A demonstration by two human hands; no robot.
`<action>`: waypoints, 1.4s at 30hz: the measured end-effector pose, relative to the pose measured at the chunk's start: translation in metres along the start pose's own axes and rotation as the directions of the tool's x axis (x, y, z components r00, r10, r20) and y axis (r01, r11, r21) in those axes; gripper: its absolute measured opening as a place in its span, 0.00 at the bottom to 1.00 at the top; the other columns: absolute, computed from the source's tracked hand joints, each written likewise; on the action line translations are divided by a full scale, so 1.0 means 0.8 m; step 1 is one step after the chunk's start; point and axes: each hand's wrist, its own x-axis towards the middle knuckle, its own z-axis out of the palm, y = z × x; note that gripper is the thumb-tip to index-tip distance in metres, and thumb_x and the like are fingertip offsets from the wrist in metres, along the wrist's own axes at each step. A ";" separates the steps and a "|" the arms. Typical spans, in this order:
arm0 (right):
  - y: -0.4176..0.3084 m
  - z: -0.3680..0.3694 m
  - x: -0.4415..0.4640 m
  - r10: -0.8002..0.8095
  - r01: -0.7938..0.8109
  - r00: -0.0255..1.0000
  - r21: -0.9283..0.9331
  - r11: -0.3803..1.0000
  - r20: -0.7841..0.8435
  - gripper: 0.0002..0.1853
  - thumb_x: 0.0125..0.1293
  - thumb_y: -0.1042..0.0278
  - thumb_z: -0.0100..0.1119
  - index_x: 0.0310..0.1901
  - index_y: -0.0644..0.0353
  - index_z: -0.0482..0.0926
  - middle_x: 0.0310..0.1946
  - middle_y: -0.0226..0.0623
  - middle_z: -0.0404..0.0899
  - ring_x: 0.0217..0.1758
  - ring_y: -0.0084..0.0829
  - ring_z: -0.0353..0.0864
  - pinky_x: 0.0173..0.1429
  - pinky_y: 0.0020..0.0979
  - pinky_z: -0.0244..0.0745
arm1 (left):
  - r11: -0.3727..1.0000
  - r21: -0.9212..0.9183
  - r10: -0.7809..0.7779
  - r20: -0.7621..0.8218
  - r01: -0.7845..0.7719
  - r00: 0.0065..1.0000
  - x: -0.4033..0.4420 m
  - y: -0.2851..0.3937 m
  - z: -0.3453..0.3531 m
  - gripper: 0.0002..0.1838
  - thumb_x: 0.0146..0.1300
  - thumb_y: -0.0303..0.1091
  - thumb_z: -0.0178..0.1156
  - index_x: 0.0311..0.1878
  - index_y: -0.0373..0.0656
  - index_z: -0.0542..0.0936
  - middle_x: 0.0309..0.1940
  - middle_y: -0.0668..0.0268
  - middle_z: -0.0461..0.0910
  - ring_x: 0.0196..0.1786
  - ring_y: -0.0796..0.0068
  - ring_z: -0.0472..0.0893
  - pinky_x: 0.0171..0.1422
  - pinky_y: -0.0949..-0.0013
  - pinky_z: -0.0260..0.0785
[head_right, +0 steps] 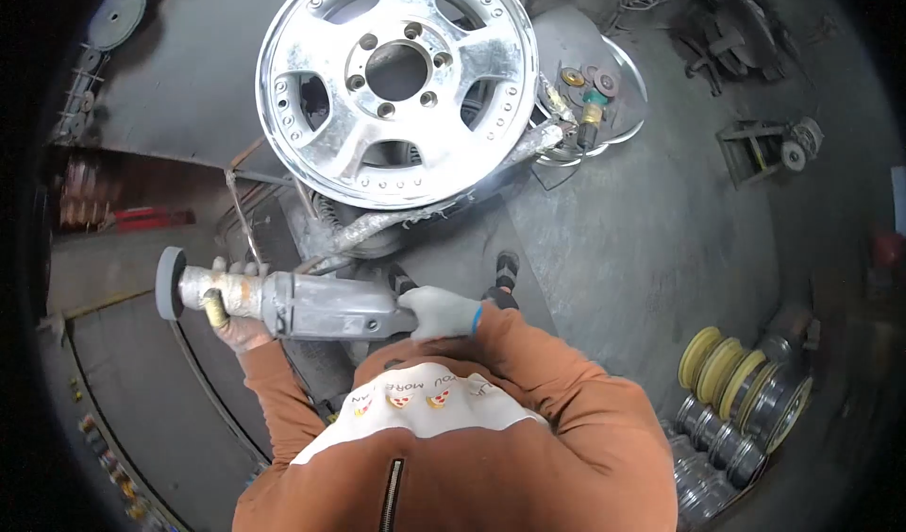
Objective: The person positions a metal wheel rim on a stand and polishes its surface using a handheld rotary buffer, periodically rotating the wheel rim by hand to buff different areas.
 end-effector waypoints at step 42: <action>0.124 -0.069 -0.311 0.468 -0.208 0.878 0.796 0.568 -0.104 0.60 0.58 0.40 0.74 0.77 0.72 0.48 0.71 0.53 0.63 0.74 0.41 0.64 0.76 0.36 0.60 | 0.970 -0.020 -0.244 -0.044 0.243 0.969 -0.093 -0.330 0.158 0.17 0.65 0.36 0.63 0.53 0.37 0.77 0.43 0.57 0.82 0.46 0.63 0.84 0.55 0.59 0.78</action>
